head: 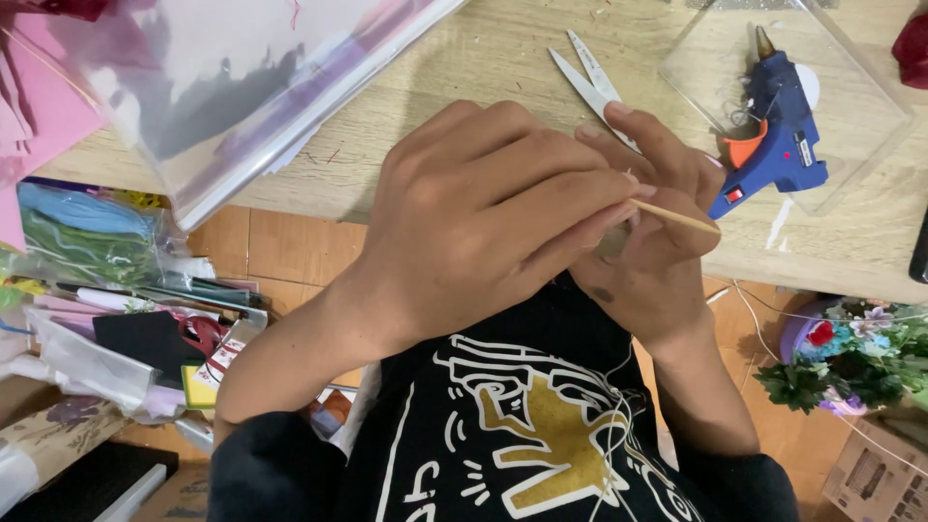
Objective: The person assembles a maroon artificial rose by inserting a wooden stick into the flower base, securing it with a hot glue gun, and adjusting the petals. They then trim excess material with scissors and place the finished rose into a container with other completed roses.
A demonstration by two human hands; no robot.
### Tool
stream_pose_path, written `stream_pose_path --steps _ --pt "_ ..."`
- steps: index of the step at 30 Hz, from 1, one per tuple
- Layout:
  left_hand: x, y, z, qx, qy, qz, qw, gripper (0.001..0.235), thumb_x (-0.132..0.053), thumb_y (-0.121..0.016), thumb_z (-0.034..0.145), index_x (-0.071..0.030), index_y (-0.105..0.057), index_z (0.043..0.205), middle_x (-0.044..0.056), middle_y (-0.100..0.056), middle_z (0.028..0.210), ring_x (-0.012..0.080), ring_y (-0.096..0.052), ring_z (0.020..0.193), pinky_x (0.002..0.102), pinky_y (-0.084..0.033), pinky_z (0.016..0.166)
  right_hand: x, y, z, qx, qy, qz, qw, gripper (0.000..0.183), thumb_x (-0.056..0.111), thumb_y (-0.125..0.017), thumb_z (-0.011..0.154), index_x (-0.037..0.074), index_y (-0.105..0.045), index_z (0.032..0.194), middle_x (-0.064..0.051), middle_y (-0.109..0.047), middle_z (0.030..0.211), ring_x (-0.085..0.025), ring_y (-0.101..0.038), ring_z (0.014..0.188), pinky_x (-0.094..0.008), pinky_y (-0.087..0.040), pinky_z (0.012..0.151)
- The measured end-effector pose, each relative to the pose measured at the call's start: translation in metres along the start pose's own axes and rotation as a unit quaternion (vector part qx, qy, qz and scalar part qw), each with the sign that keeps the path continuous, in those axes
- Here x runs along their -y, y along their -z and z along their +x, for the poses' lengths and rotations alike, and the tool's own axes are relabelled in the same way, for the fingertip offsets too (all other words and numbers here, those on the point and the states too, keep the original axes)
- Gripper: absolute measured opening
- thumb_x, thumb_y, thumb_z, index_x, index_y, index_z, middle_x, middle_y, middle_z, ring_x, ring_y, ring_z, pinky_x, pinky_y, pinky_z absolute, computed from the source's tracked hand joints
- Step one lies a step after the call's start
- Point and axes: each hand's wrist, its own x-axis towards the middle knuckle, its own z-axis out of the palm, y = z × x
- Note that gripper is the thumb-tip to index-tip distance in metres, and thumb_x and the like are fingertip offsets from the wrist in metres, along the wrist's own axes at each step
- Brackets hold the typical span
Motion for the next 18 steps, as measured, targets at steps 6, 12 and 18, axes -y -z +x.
stream_pose_path --steps 6,12,18 --pt "0.001 0.000 0.001 0.002 -0.005 -0.004 1.000 0.008 -0.011 -0.069 0.106 -0.007 -0.073 0.101 0.005 -0.074 0.099 0.0247 -0.066 0.086 0.036 -0.048 0.071 0.001 0.003 0.027 0.015 0.106 0.095 0.990 0.034 0.026 -0.051 0.111 0.021 -0.021 0.126 -0.018 -0.065 0.129 -0.029 -0.043 0.144 -0.040 -0.030 0.108" --pt "0.001 0.001 0.001 0.006 0.002 -0.006 1.000 0.008 -0.011 -0.068 0.107 -0.009 -0.073 0.101 0.005 -0.072 0.098 0.0257 -0.065 0.086 0.037 -0.047 0.072 0.000 0.009 0.031 0.062 0.089 0.112 0.988 0.035 0.023 -0.053 0.111 0.023 -0.023 0.129 -0.017 -0.064 0.126 -0.024 -0.042 0.146 -0.042 -0.022 0.110" --pt "0.000 0.001 0.001 0.004 0.012 -0.018 1.000 0.009 -0.010 -0.067 0.107 -0.008 -0.073 0.100 0.004 -0.072 0.096 0.0261 -0.063 0.085 0.037 -0.047 0.073 -0.004 0.009 0.030 0.088 0.082 0.109 0.987 0.037 0.015 -0.052 0.114 0.026 -0.024 0.136 -0.017 -0.047 0.145 -0.024 -0.048 0.144 -0.042 -0.021 0.110"
